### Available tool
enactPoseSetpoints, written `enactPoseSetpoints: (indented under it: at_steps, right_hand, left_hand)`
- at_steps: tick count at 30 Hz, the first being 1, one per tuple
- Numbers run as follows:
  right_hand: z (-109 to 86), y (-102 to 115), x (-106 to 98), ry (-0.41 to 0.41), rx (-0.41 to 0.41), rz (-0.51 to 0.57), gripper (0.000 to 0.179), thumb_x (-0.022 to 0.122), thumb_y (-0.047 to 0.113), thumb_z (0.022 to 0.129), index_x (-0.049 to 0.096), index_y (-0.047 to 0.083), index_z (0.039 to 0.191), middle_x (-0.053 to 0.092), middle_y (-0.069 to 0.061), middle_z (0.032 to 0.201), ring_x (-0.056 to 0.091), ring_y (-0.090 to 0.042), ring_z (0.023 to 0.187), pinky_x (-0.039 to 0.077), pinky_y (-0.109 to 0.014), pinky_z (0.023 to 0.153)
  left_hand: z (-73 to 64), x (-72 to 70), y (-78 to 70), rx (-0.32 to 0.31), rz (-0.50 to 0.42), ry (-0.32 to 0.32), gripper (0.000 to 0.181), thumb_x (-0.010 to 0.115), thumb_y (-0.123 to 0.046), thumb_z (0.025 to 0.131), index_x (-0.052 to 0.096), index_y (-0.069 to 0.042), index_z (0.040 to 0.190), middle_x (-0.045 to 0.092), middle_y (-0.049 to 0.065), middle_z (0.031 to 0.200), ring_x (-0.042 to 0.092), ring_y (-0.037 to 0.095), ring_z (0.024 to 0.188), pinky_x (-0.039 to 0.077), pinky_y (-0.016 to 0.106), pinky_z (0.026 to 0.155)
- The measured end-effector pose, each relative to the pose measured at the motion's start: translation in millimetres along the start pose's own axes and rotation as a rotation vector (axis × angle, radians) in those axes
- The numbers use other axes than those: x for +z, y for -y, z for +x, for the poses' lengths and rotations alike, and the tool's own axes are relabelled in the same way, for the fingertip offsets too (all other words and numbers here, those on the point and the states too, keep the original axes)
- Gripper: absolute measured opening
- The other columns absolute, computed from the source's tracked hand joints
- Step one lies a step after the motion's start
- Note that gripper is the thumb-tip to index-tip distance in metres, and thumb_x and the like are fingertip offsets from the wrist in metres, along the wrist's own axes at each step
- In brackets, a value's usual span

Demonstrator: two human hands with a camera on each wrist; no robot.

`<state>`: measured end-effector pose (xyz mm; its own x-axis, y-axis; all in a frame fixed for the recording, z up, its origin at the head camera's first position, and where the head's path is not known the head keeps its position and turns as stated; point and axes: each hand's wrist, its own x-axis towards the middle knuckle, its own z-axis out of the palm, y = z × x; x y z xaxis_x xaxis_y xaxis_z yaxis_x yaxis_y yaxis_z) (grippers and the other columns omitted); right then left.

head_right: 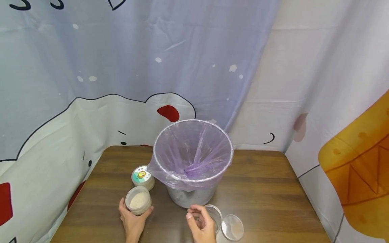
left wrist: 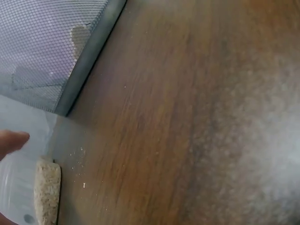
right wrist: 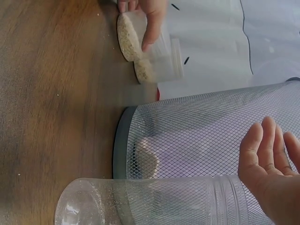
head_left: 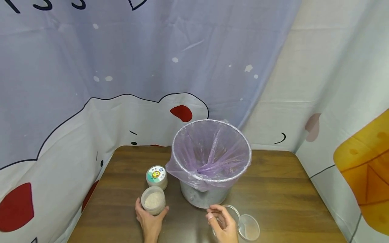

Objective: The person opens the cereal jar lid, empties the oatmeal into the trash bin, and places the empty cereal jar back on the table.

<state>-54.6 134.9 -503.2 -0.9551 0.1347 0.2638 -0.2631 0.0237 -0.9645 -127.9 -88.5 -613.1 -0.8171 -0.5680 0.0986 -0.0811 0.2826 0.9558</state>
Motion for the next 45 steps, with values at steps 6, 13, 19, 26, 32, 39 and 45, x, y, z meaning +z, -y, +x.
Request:
enactPoseSetpoints:
  at_steps: [6,13,19,26,32,39,45]
  right_hand:
    - [-2.1,-2.3,0.9,0.014,-0.025,0.034,0.021,0.055,-0.003,0.086,0.052,-0.010,0.107,0.058,-0.014,0.095,0.063,-0.018,0.081,0.055,-0.031,0.065]
    - [-5.2,-4.8,4.1,0.018,-0.057,0.061,0.021,0.056,-0.006,0.084,0.053,-0.012,0.104,0.059,-0.010,0.093,0.062,-0.015,0.078,0.055,-0.032,0.061]
    - [-6.1,-6.9,6.6,0.025,-0.041,0.083,0.021,0.057,-0.007,0.083,0.054,-0.008,0.104,0.060,-0.006,0.093,0.062,-0.013,0.079,0.054,-0.031,0.062]
    - [-7.1,-7.2,7.9,0.012,-0.068,0.091,0.021,0.057,-0.009,0.082,0.055,-0.008,0.103,0.061,-0.005,0.093,0.062,-0.013,0.079,0.055,-0.032,0.060]
    - [-7.2,-6.1,9.2,0.015,-0.050,0.101,0.022,0.058,-0.008,0.082,0.053,-0.012,0.103,0.061,-0.004,0.093,0.062,-0.012,0.079,0.055,-0.035,0.061]
    - [-5.7,-6.4,8.6,0.015,-0.046,0.093,0.023,0.058,-0.008,0.082,0.053,-0.011,0.104,0.060,-0.005,0.094,0.062,-0.013,0.082,0.055,-0.032,0.062]
    - [-3.0,-6.0,4.3,0.016,-0.028,0.082,0.027,0.058,-0.007,0.082,0.051,-0.011,0.108,0.059,-0.004,0.100,0.061,-0.016,0.089,0.054,-0.029,0.072]
  left_hand:
    - [3.2,-1.7,-0.1,-0.030,0.039,0.017,0.116,0.089,-0.020,0.052,0.017,-0.007,0.142,0.030,0.027,0.135,0.025,0.048,0.120,0.025,0.061,0.095]
    - [8.2,-3.0,0.6,-0.017,0.065,0.022,0.101,0.088,-0.019,0.052,0.030,-0.001,0.134,0.034,0.025,0.128,0.026,0.045,0.120,0.024,0.059,0.096]
    - [8.9,-3.7,3.5,-0.019,0.045,0.037,0.097,0.088,-0.018,0.054,0.032,0.000,0.131,0.035,0.025,0.127,0.029,0.042,0.121,0.025,0.058,0.098]
    - [-3.4,-8.3,1.0,-0.013,0.028,0.067,0.093,0.086,-0.016,0.056,0.032,0.005,0.129,0.039,0.027,0.121,0.037,0.043,0.114,0.029,0.054,0.095]
    - [-16.3,-13.7,-10.1,-0.021,0.076,0.101,0.094,0.087,-0.023,0.055,0.034,0.002,0.129,0.045,0.025,0.120,0.044,0.041,0.111,0.034,0.052,0.091]
    - [-29.1,-15.1,-26.9,0.009,0.068,0.195,0.094,0.087,-0.027,0.055,0.037,-0.003,0.131,0.050,0.021,0.121,0.050,0.034,0.108,0.040,0.042,0.088]
    - [-40.0,-15.6,-39.9,0.119,0.107,0.180,0.092,0.089,-0.029,0.050,0.043,-0.004,0.127,0.055,0.017,0.116,0.054,0.029,0.101,0.045,0.043,0.084]
